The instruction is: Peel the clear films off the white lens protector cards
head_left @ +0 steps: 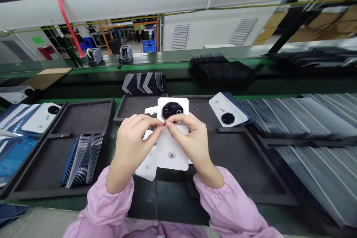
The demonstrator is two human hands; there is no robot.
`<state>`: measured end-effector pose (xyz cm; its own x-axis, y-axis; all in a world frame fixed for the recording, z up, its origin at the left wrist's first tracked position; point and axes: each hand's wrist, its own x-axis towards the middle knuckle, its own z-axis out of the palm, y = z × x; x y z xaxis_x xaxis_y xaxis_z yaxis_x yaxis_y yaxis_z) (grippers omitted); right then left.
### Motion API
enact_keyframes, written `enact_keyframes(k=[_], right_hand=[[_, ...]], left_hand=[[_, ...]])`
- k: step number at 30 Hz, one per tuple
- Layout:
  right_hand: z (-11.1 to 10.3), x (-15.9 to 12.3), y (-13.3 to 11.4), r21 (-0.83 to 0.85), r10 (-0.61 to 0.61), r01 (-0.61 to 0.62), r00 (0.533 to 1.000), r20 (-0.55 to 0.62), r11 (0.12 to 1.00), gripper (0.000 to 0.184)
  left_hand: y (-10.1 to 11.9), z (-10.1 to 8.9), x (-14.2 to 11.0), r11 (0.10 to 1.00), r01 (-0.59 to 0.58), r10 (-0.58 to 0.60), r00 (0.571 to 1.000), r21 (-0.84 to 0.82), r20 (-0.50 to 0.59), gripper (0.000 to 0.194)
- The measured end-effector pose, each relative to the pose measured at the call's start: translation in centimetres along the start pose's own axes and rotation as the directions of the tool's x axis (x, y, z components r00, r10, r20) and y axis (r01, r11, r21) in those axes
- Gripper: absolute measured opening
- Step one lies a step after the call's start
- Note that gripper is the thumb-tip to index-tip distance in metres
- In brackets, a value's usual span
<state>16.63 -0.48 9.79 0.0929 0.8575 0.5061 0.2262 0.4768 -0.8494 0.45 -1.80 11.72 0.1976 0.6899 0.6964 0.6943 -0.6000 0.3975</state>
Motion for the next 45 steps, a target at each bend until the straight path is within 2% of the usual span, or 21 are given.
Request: enact_keyframes(k=[6, 9, 13, 19, 23, 30, 39, 45], right_hand=[[0.3, 0.0, 0.5, 0.051, 0.032, -0.035, 0.999, 0.043, 0.998, 0.008], [0.4, 0.1, 0.8, 0.022, 0.024, -0.025, 0.999, 0.031, 0.999, 0.009], [0.5, 0.0, 1.1, -0.072, -0.095, 0.095, 0.996, 0.003, 0.993, 0.009], [1.2, -0.3, 1.5, -0.204, -0.328, 0.319, 0.945, -0.008, 0.925, 0.011], [1.4, -0.4, 1.6, -0.252, -0.389, 0.372, 0.921, -0.016, 0.893, 0.012], [1.4, -0.4, 1.5, -0.272, -0.36, 0.338, 0.932, -0.033, 0.901, 0.013], [0.6, -0.3, 0.8, -0.151, -0.238, 0.235, 0.971, -0.008, 0.96, 0.012], [0.7, -0.4, 0.5, -0.018, -0.126, 0.126, 0.991, -0.044, 0.992, 0.011]], left_hand=[[0.2, 0.1, 0.0, 0.999, 0.037, -0.038, 0.999, -0.025, -0.017, 0.01], [0.0, -0.1, 0.0, 0.999, 0.01, -0.011, 1.0, 0.049, 0.016, 0.011], [-0.4, -0.2, 0.1, 0.983, -0.064, 0.049, 0.995, 0.17, 0.092, 0.008], [-0.7, -0.3, 0.1, 0.933, -0.168, 0.144, 0.985, 0.319, 0.096, 0.009], [-0.8, -0.4, 0.0, 0.9, -0.234, 0.215, 0.972, 0.368, 0.091, 0.008], [-0.6, -0.1, 0.3, 0.886, -0.277, 0.279, 0.959, 0.373, 0.049, 0.009], [-0.2, 0.2, 0.5, 0.842, -0.336, 0.402, 0.912, 0.423, -0.076, 0.011], [-0.7, 1.1, 0.6, 0.807, -0.39, 0.498, 0.853, 0.443, -0.156, 0.013]])
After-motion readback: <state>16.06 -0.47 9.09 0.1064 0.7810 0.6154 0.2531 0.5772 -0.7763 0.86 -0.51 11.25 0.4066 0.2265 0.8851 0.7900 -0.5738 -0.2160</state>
